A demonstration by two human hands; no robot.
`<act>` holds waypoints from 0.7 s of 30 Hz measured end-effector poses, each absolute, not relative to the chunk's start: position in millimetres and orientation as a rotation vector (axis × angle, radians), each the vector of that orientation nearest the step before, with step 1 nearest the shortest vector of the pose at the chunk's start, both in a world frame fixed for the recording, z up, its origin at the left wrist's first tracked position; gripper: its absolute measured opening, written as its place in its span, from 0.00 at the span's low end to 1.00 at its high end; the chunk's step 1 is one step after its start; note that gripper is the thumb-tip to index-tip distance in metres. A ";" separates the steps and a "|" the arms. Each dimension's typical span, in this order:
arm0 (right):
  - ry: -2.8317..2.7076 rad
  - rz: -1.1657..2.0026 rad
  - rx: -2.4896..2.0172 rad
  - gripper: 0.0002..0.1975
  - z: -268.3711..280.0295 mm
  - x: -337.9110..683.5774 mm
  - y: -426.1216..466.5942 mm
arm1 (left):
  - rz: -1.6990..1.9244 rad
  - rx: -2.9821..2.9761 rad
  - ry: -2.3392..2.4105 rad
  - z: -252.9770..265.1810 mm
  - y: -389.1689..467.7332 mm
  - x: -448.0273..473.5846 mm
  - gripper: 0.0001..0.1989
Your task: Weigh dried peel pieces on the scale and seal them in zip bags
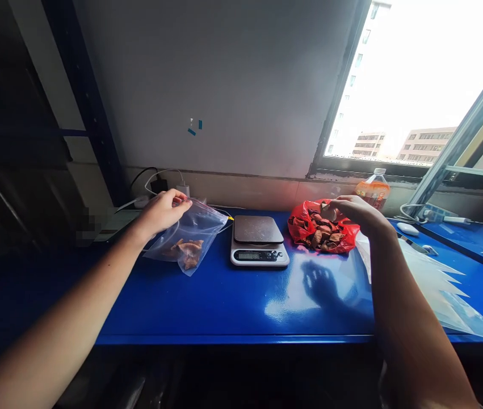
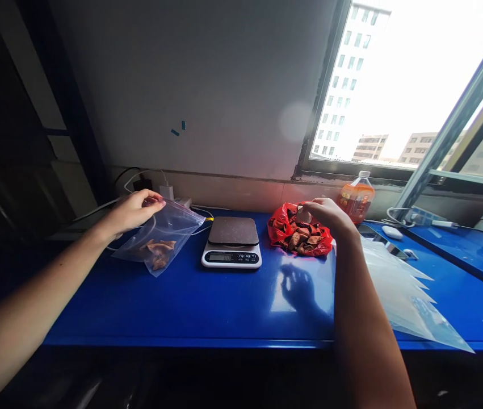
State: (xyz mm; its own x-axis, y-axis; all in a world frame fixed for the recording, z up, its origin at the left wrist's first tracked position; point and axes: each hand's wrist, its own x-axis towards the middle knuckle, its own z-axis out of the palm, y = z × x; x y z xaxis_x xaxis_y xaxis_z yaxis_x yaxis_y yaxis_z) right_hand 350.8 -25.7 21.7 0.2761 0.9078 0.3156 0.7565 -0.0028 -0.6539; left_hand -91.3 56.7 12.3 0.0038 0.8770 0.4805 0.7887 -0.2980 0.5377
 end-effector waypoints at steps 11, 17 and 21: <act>-1.893 0.534 -1.179 0.21 -13.3 217.0 -11.8 | 0.871 2.507 1.891 -17.2 47.7 -51.7 0.28; -2.117 -0.069 -1.250 0.23 -36.2 211.6 1.3 | 0.638 2.563 1.770 -25.0 40.6 -41.2 0.25; -2.145 -0.086 -1.226 0.27 -34.7 215.4 1.5 | 0.599 2.548 1.752 -23.7 40.0 -41.8 0.23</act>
State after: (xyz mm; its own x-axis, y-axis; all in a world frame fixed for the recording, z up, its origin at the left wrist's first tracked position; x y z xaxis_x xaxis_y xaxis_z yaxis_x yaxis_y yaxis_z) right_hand 215.4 1.5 -34.7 -0.3451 0.7463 0.5692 0.7893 0.5589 -0.2542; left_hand -41.8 40.0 -23.7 0.3088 0.8984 0.3123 0.9014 -0.3812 0.2053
